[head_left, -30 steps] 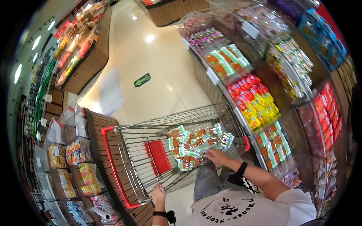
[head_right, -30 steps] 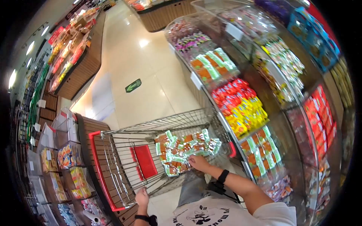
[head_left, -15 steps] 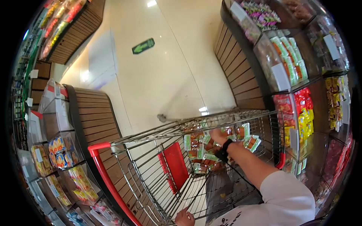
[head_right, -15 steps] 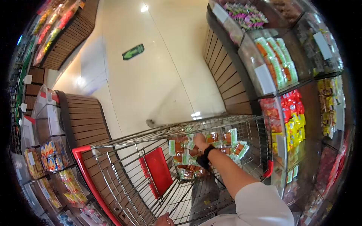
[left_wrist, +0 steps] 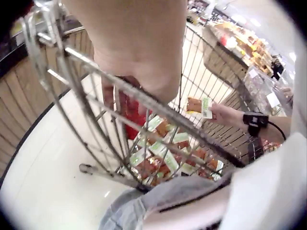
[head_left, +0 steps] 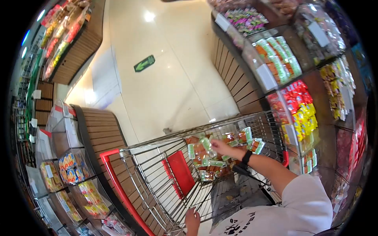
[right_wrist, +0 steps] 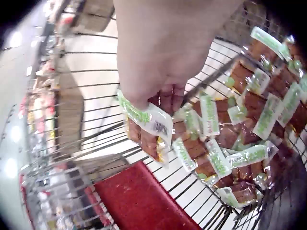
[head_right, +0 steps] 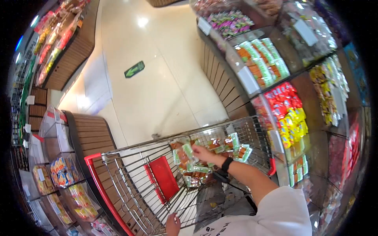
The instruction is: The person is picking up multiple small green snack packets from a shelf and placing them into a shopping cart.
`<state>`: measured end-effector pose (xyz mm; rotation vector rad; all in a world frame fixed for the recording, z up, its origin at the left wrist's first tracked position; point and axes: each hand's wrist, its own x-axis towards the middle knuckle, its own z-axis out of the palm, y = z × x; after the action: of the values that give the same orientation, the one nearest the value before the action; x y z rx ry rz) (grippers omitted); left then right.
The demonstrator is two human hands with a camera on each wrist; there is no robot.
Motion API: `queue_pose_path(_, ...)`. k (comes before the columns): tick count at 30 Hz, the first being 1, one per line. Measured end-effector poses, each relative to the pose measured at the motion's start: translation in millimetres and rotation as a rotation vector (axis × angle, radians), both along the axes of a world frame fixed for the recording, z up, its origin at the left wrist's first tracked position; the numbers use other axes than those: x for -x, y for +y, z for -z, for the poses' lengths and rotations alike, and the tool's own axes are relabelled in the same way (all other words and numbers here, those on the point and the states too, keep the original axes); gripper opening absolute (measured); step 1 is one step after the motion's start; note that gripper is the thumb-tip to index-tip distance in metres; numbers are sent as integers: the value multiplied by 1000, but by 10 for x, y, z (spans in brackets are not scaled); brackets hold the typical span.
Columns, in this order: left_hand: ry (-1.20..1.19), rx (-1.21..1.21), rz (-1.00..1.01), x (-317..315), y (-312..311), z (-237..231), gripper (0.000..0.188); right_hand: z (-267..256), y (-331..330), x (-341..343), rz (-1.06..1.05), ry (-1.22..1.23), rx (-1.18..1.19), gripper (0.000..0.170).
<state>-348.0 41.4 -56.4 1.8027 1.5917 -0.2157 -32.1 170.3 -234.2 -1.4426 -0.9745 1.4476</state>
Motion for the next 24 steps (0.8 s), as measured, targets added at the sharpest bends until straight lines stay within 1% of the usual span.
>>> queue_pose_path(2,-71,-189,141,-316,273,-104,34,-681,-193,-164,-193,-234,-105,10)
queue_pose_path(3,-186,-282,135,-574,465,-248,40,-1141,-284,-264,-299,-240,-81,14)
queue_pose_path(4,-304,-368,131,-859,613,-406,45,-1473,-396,-365,-429,-307,-102,15)
queue_pose_path(6,-494,-364,157,-1359,734,-658,55,-2090,-719,-495,-432,-216,-174,13)
queue_pose_path(8,-515,69,217,-1627,671,-706,52,-2578,-1085,-634,-338,-216,-229,12)
queue_pose_path(9,-820,379,151,-1787,577,-656,39,-2734,-1289,-711,-290,-213,-256,12)
queue_pose_path(10,-502,118,456,-1967,523,-917,23,-2817,-1525,-795,-103,-169,-255,12)
queue_pose_path(12,-813,472,187,-2352,219,-1355,16,-2963,-2002,-951,279,-64,-264,12)
queue_pose_path(13,-935,444,183,-2481,52,-1457,17,-3278,-2287,-1043,387,136,-236,16)
queue_pose_path(14,-989,455,102,-2615,-145,-1679,18,-3438,-2565,-1104,419,189,-259,16)
queue_pose_path(16,-1048,533,106,-2764,-526,-1937,20,-3681,-3145,-1176,477,288,-309,17)
queue_pose_path(18,-1147,521,171,-2920,-956,-2184,21,-3904,-3600,-1141,510,223,-351,18)
queue_pose_path(19,-1196,517,197,-2963,-1158,-2264,21,-3963,-3801,-1121,534,199,-369,17)
queue_pose_path(21,-1216,543,267,-2992,-1475,-2349,23,-4138,-4151,-1074,602,141,-378,17)
queue_pose_path(24,-1238,509,367,-3041,-1816,-2394,25,-4278,-4578,-1041,639,153,-467,16)
